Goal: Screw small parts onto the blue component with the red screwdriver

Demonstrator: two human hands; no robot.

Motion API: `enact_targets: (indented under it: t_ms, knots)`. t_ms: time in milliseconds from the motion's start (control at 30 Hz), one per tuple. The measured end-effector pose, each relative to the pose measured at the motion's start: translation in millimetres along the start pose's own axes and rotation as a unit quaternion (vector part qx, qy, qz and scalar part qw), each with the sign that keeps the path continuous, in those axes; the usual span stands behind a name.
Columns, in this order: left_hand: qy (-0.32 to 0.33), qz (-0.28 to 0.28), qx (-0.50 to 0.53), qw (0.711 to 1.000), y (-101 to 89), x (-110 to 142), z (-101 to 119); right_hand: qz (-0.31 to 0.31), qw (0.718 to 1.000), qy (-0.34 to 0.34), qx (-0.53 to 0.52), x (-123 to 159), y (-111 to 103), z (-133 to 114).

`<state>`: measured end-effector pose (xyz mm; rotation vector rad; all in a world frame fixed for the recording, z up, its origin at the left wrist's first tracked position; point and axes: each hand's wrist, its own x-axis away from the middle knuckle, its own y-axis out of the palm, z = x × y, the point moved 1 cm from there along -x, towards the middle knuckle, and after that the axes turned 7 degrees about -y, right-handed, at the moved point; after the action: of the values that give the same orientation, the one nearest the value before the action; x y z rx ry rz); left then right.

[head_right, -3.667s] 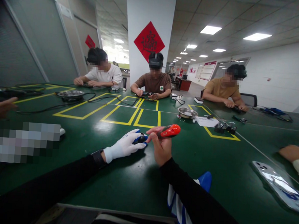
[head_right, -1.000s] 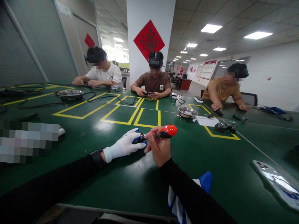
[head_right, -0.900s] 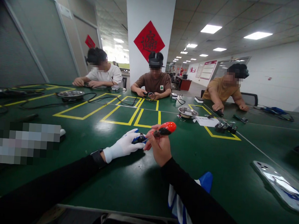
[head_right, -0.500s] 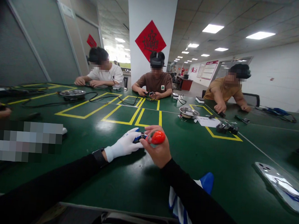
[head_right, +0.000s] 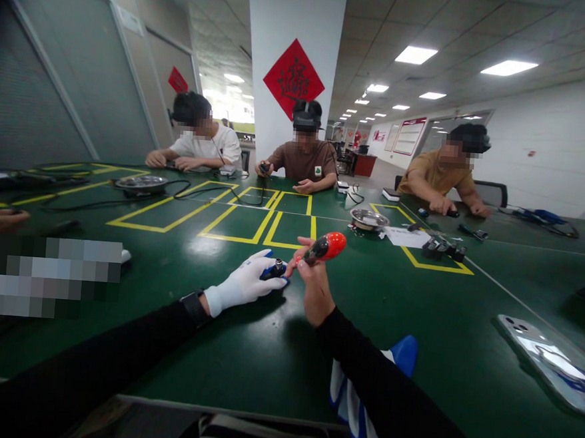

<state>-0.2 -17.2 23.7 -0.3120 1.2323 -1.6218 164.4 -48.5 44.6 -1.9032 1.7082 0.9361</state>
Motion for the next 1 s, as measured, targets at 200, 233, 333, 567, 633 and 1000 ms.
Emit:
enact_targets:
  t_ms: [200, 233, 333, 567, 633, 1000]
  knots:
    - [-0.007, -0.001, 0.009, 1.000, 0.2, 0.1, -0.5, 0.039, 0.998, -0.015, 0.049, -1.1, -6.4, -3.4]
    - [-0.007, -0.003, 0.010, 1.000, 0.4, 0.0, -0.7, 0.045, 0.998, -0.011, 0.032, -1.8, -7.3, -3.2]
    - [-0.006, -0.004, 0.008, 1.000, 1.1, -0.2, -0.9, 0.056, 0.998, 0.013, -0.036, -4.2, -8.7, -0.3]
    - [0.007, -0.002, 0.004, 1.000, 2.8, 0.6, -0.2, 0.064, 0.993, 0.024, -0.094, -4.4, -6.7, -1.4]
    - [0.006, -0.003, 0.001, 1.000, 2.8, 0.8, 0.0, 0.049, 0.998, 0.020, -0.044, -3.3, -5.8, -3.8]
    - [0.010, -0.006, 0.005, 1.000, 1.2, 0.6, 1.6, 0.007, 1.000, -0.015, -0.005, -2.1, -1.4, -4.3]
